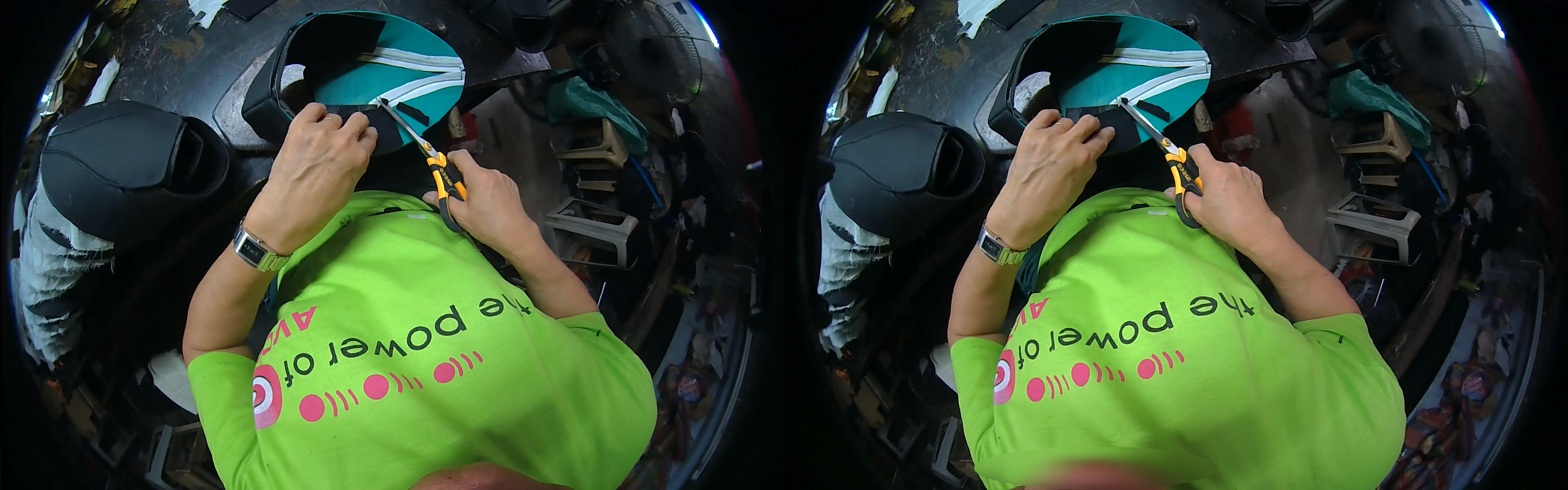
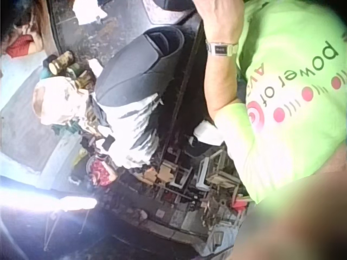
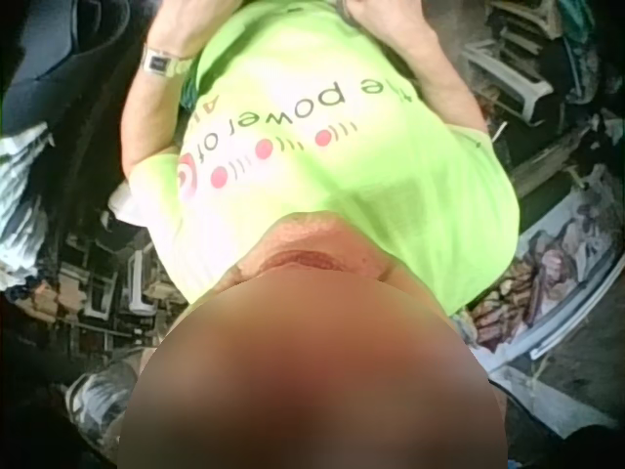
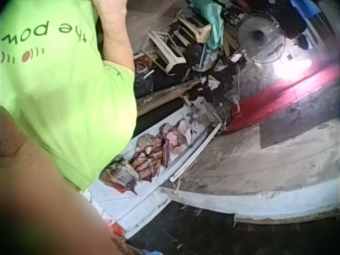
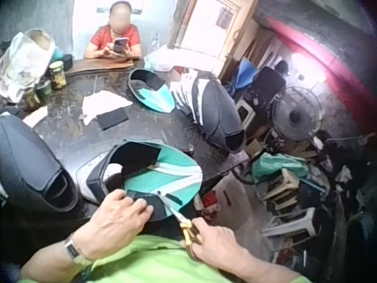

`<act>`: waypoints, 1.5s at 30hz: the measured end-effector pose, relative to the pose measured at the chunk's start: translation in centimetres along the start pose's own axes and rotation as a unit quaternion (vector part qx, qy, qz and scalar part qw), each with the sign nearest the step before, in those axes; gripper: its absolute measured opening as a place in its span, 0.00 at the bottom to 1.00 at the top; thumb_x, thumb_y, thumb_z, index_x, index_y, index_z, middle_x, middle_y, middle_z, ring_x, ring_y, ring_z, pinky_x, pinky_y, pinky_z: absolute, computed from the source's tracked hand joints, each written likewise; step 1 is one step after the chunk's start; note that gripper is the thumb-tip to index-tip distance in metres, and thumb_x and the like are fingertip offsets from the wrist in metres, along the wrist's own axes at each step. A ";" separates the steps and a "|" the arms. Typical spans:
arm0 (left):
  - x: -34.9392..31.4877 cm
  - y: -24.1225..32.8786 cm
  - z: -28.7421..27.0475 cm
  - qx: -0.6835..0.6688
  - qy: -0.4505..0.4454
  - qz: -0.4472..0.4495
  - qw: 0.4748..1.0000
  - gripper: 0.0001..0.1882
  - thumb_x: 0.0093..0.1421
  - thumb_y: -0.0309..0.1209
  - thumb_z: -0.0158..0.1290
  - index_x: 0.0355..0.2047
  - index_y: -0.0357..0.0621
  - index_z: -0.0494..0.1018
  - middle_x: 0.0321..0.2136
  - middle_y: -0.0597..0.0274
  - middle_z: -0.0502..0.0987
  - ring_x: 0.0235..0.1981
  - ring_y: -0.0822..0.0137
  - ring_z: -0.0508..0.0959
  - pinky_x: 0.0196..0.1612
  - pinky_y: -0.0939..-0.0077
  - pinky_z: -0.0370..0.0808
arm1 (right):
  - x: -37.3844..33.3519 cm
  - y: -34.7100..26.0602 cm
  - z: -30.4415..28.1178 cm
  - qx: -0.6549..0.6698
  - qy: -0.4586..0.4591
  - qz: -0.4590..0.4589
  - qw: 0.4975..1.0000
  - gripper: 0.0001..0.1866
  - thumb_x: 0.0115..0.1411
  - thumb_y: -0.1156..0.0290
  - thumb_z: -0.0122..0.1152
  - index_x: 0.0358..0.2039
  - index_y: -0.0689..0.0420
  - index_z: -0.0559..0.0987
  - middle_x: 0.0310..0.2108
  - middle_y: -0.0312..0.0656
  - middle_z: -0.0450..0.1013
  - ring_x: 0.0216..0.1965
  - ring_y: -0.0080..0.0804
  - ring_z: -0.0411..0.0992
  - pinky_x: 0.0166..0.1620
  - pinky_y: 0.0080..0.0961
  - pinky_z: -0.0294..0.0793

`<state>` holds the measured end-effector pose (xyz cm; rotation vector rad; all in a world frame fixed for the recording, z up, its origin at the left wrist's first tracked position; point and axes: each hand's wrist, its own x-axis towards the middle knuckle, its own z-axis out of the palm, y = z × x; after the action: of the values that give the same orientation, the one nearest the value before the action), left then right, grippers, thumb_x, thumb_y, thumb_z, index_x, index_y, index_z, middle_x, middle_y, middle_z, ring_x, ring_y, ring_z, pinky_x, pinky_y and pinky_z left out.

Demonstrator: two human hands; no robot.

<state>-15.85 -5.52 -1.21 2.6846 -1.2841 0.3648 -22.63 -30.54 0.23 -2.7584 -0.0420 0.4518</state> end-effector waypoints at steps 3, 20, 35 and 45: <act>-0.1 0.2 -0.2 0.008 -0.054 -0.030 0.998 0.19 0.61 0.27 0.58 0.53 0.46 0.81 0.41 0.62 0.78 0.41 0.65 0.78 0.56 0.65 0.68 | 0.5 0.5 0.6 0.062 0.008 -0.001 0.998 0.28 0.56 0.56 0.76 0.48 0.59 0.73 0.23 0.48 0.75 0.26 0.44 0.79 0.33 0.42 0.75; -2.6 -4.5 -1.2 -0.099 0.024 -0.049 0.994 0.15 0.53 0.33 0.66 0.39 0.40 0.80 0.40 0.56 0.78 0.50 0.60 0.77 0.64 0.61 0.67 | 25.4 8.5 -7.0 0.110 0.173 0.021 0.979 0.43 0.44 0.52 0.85 0.56 0.57 0.74 0.26 0.37 0.73 0.22 0.22 0.69 0.24 0.23 0.68; -3.4 -3.6 1.7 -0.142 0.091 -0.106 0.980 0.11 0.54 0.21 0.61 0.36 0.36 0.71 0.44 0.45 0.79 0.54 0.47 0.79 0.61 0.56 0.75 | 33.9 -4.6 -7.8 -0.051 0.160 -0.350 0.922 0.25 0.61 0.55 0.69 0.55 0.54 0.81 0.49 0.52 0.80 0.49 0.54 0.79 0.52 0.44 0.78; -1.9 -4.5 1.4 -0.150 0.110 -0.183 0.965 0.14 0.54 0.18 0.59 0.39 0.42 0.69 0.34 0.54 0.78 0.38 0.53 0.81 0.46 0.62 0.79 | 42.0 -12.8 2.0 -0.166 0.224 -0.524 0.805 0.11 0.59 0.69 0.59 0.41 0.59 0.79 0.41 0.50 0.75 0.45 0.50 0.75 0.45 0.43 0.80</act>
<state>-13.27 -1.57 -3.17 2.4674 -0.6978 0.3721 16.96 -14.32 -10.01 -2.5337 -1.5360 -0.5501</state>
